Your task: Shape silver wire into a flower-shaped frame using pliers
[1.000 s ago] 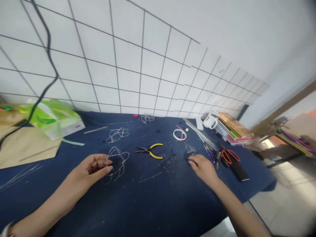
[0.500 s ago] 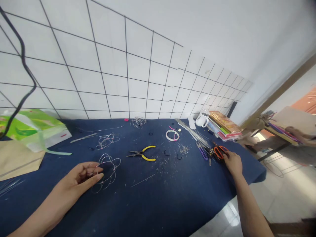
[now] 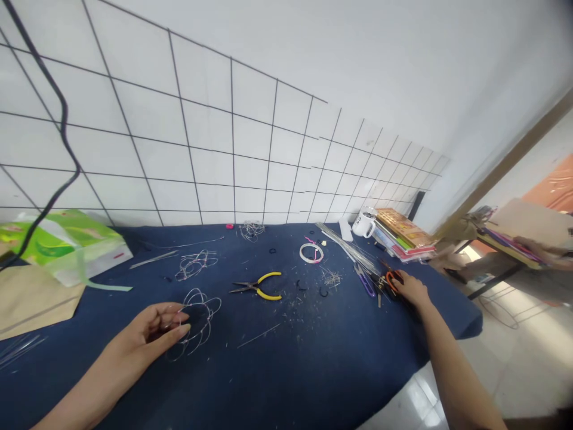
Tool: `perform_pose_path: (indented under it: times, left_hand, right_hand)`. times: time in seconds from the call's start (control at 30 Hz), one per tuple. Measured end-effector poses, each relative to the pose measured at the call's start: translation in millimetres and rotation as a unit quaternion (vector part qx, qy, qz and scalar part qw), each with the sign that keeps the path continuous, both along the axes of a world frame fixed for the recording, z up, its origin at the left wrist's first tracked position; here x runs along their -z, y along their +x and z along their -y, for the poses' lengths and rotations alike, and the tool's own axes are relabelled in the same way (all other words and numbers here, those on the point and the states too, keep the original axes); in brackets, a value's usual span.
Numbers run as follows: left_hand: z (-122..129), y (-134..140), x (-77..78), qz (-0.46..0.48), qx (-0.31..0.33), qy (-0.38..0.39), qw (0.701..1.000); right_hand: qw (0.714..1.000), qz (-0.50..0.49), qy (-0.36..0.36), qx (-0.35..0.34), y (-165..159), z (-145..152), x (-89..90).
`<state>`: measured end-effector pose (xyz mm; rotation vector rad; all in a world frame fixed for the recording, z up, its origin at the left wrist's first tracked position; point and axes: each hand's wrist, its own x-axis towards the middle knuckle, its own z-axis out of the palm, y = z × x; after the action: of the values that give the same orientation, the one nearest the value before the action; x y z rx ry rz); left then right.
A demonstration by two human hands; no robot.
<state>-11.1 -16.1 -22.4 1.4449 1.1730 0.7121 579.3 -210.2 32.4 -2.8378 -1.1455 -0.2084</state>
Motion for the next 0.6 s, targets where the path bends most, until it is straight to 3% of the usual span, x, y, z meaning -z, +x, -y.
perform_pose_path:
  times: [0.4, 0.6]
  left_hand:
    - [1, -2, 0.9, -0.002, 0.023, 0.059, 0.998]
    - [3, 1, -0.3, 0.006, 0.027, 0.076, 0.997]
  right_hand:
    - [0.997, 0.049, 0.048, 0.019, -12, 2, -13.4]
    - [0.994, 0.047, 0.092, -0.027, -31, -6, -12.3]
